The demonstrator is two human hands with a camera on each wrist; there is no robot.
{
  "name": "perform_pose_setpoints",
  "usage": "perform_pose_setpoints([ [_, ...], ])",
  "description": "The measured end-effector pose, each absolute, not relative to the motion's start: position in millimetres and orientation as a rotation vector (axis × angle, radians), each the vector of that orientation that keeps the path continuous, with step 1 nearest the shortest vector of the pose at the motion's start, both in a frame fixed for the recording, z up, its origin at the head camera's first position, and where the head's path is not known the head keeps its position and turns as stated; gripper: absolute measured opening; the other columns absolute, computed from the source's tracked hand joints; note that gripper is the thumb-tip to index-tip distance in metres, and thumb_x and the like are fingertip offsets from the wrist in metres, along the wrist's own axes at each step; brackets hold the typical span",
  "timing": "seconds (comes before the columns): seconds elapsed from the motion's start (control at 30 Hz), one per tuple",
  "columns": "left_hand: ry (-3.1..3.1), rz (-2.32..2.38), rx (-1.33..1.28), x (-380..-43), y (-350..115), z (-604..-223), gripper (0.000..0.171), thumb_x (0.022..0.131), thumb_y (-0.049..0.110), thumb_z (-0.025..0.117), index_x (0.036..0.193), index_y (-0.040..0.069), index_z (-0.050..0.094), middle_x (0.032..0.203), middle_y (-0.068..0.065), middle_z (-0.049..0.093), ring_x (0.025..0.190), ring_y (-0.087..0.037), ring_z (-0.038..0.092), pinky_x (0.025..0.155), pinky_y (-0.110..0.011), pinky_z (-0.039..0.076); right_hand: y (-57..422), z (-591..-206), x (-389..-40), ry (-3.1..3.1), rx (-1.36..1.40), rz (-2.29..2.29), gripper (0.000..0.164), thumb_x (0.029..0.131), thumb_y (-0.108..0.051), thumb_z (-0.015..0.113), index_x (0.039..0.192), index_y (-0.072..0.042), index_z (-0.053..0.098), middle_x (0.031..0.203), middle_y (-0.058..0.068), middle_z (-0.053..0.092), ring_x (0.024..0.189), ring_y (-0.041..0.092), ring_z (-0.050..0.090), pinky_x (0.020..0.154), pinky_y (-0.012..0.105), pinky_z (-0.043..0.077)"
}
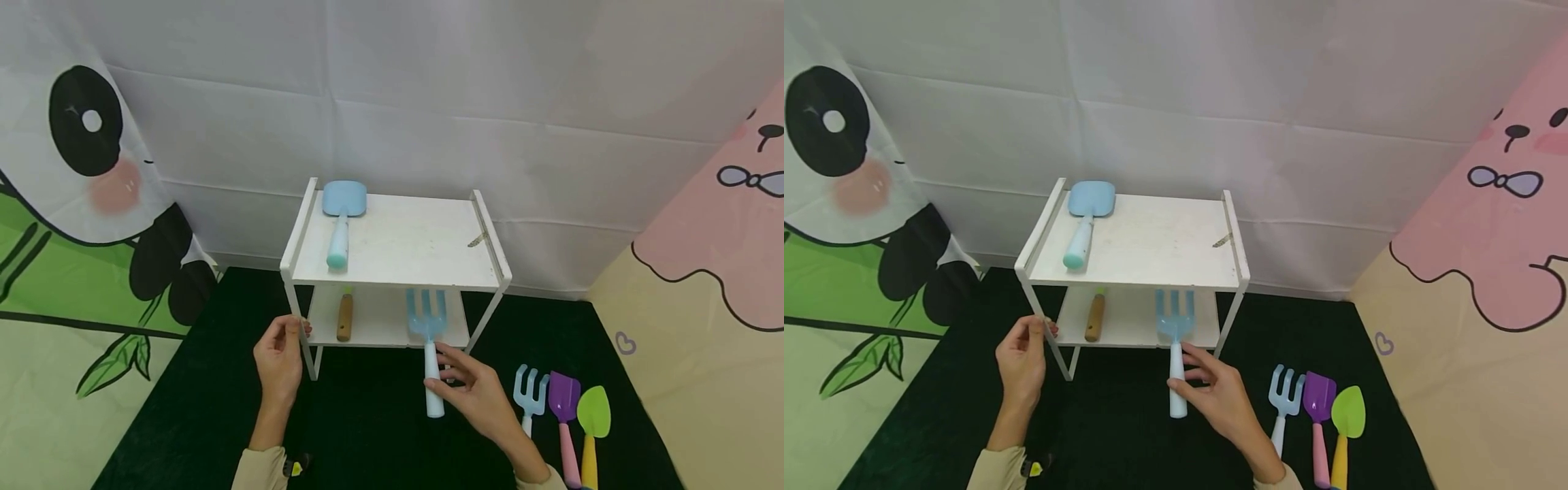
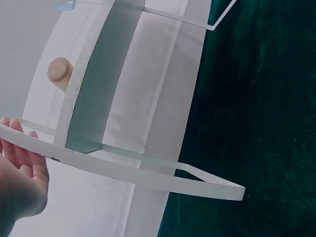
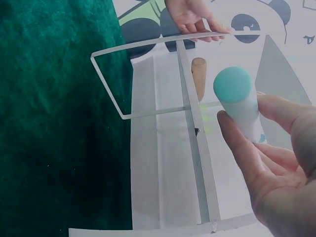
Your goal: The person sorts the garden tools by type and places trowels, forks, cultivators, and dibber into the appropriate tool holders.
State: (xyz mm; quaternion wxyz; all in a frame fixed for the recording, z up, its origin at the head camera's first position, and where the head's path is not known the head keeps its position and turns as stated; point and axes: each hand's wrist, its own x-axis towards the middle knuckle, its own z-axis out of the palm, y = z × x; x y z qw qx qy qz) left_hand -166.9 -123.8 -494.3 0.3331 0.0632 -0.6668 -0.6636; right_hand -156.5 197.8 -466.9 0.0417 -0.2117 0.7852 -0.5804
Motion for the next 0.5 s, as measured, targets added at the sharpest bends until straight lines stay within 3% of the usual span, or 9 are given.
perform_pose_setpoints([
  [0.5,-1.747,-1.723,0.172,-166.9,-123.9,-495.0,0.030,0.109,0.016,0.052,0.100,-0.009,0.065,0.090,-0.001,0.067,0.088,-0.014,0.065,0.084,-0.017,0.053,178.8,-462.0,-180.8,2.404,-0.695,-1.764,0.058,0.092,-0.012,0.079,0.144,0.000,0.055,0.129,0.020,0.066,0.102,0.023,0.073,0.089,0.029,0.058],
])
